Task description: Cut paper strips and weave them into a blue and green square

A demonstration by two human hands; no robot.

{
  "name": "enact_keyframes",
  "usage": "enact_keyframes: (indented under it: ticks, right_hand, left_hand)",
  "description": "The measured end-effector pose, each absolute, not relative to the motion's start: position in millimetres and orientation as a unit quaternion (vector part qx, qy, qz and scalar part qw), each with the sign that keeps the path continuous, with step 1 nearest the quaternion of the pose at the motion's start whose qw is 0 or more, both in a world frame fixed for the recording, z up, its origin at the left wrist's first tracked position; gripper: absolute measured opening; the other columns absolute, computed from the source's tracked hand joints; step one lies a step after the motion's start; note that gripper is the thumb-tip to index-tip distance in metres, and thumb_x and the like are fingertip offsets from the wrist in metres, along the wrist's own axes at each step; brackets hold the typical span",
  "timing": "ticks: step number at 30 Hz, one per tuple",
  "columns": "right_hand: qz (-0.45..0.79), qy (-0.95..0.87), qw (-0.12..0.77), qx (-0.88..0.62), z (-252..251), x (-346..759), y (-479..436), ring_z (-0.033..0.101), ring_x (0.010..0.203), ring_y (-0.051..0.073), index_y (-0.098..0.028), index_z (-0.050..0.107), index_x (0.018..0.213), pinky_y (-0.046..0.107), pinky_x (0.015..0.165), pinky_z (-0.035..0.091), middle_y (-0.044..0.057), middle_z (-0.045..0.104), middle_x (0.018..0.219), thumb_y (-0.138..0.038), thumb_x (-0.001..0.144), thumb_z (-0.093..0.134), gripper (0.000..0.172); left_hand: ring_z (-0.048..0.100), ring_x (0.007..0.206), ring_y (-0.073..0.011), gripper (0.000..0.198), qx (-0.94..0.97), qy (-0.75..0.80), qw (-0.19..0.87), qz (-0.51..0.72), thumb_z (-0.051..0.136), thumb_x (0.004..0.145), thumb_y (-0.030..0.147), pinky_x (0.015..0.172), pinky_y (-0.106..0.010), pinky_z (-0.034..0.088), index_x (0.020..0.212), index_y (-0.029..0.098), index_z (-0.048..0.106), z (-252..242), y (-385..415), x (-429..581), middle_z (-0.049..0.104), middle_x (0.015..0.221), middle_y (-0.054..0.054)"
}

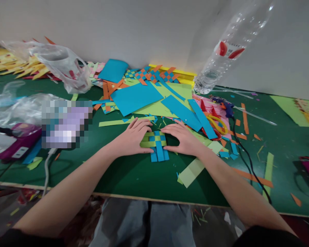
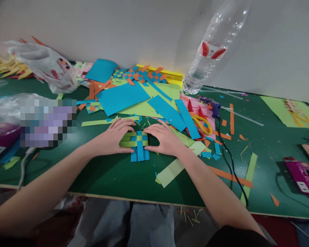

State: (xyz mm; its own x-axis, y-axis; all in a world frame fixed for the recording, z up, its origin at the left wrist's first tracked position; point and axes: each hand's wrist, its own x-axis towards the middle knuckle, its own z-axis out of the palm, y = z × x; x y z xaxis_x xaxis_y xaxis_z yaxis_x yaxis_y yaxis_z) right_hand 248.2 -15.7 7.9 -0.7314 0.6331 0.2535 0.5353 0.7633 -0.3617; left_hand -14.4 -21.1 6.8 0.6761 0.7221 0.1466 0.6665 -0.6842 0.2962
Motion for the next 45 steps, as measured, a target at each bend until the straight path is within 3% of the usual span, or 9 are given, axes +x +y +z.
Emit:
enact_keyframes:
  ticks: [11, 18, 23, 29, 33, 39, 43, 45]
  right_hand:
    - [0.123, -0.924, 0.179, -0.314, 7, 248, -16, 0.050, 0.127, 0.025, -0.022, 0.054, 0.130, 0.052, 0.117, 0.023, 0.007, 0.061, 0.131, -0.054, 0.085, 0.059, 0.055]
    - [0.125, -0.920, 0.184, -0.323, 9, 245, -19, 0.051, 0.126, 0.025, -0.023, 0.055, 0.129, 0.056, 0.119, 0.013, 0.007, 0.062, 0.129, -0.052, 0.085, 0.060, 0.053]
    - [0.118, -0.917, 0.184, -0.334, 7, 235, -23, 0.051, 0.126, 0.026, -0.022, 0.055, 0.127, 0.056, 0.119, 0.013, 0.008, 0.062, 0.129, -0.050, 0.088, 0.057, 0.048]
    - [0.119, -0.918, 0.191, -0.327, 7, 229, -23, 0.049, 0.129, 0.026, -0.022, 0.049, 0.134, 0.056, 0.118, 0.018, 0.009, 0.058, 0.135, -0.052, 0.089, 0.053, 0.054]
    - [0.104, -0.902, 0.219, -0.357, 10, 238, -21, 0.052, 0.125, 0.025, -0.024, 0.052, 0.129, 0.055, 0.118, 0.019, 0.008, 0.061, 0.129, -0.049, 0.091, 0.052, 0.046]
    - [0.095, -0.889, 0.245, -0.374, 9, 244, -19, 0.057, 0.117, 0.024, -0.023, 0.055, 0.120, 0.052, 0.117, 0.022, 0.006, 0.066, 0.118, -0.039, 0.094, 0.047, 0.031]
    - [0.093, -0.880, 0.261, -0.386, 9, 244, -18, 0.057, 0.116, 0.024, -0.024, 0.056, 0.116, 0.052, 0.114, 0.024, 0.006, 0.066, 0.116, -0.036, 0.095, 0.046, 0.027]
    - [0.094, -0.872, 0.277, -0.391, 10, 246, -17, 0.060, 0.109, 0.024, -0.023, 0.058, 0.112, 0.049, 0.108, 0.032, 0.006, 0.068, 0.109, -0.036, 0.094, 0.047, 0.024]
  left_hand:
    - [0.034, 0.138, -0.0290, 0.062, 0.905, 0.390, 0.120, 0.125, 0.053, 0.079, 0.070, 0.119, -0.054, 0.012, 0.114, 0.018, 0.049, 11, -22, -12, 0.049, 0.137, -0.013]
    - [0.041, 0.133, -0.0237, 0.024, 0.902, 0.394, 0.076, 0.159, 0.043, 0.096, 0.039, 0.117, -0.049, 0.021, 0.107, 0.018, 0.050, 15, -20, -13, 0.056, 0.130, -0.011]
    - [0.046, 0.130, -0.0231, 0.018, 0.905, 0.383, 0.063, 0.172, 0.040, 0.096, 0.027, 0.115, -0.048, 0.025, 0.106, 0.019, 0.052, 19, -20, -12, 0.060, 0.126, -0.010]
    - [0.050, 0.126, -0.0225, 0.022, 0.920, 0.353, 0.059, 0.160, 0.037, 0.097, 0.029, 0.113, -0.047, 0.029, 0.105, 0.020, 0.056, 19, -20, -12, 0.061, 0.126, -0.009]
    - [0.049, 0.129, -0.0199, 0.030, 0.939, 0.305, 0.070, 0.142, 0.040, 0.098, 0.035, 0.117, -0.043, 0.023, 0.116, 0.018, 0.056, 14, -21, -9, 0.059, 0.132, -0.009]
    - [0.028, 0.143, -0.0208, 0.061, 0.959, 0.251, 0.085, 0.100, 0.035, 0.097, 0.053, 0.122, -0.042, 0.010, 0.147, 0.018, 0.032, 9, -28, 1, 0.034, 0.153, -0.009]
    - [0.023, 0.145, -0.0218, 0.071, 0.963, 0.242, 0.089, 0.079, 0.030, 0.095, 0.060, 0.121, -0.038, 0.012, 0.151, 0.017, 0.025, 5, -30, 4, 0.025, 0.156, -0.010]
    - [0.023, 0.145, -0.0223, 0.072, 0.962, 0.245, 0.095, 0.073, 0.028, 0.095, 0.061, 0.121, -0.039, 0.013, 0.150, 0.016, 0.026, 3, -30, 4, 0.026, 0.156, -0.011]
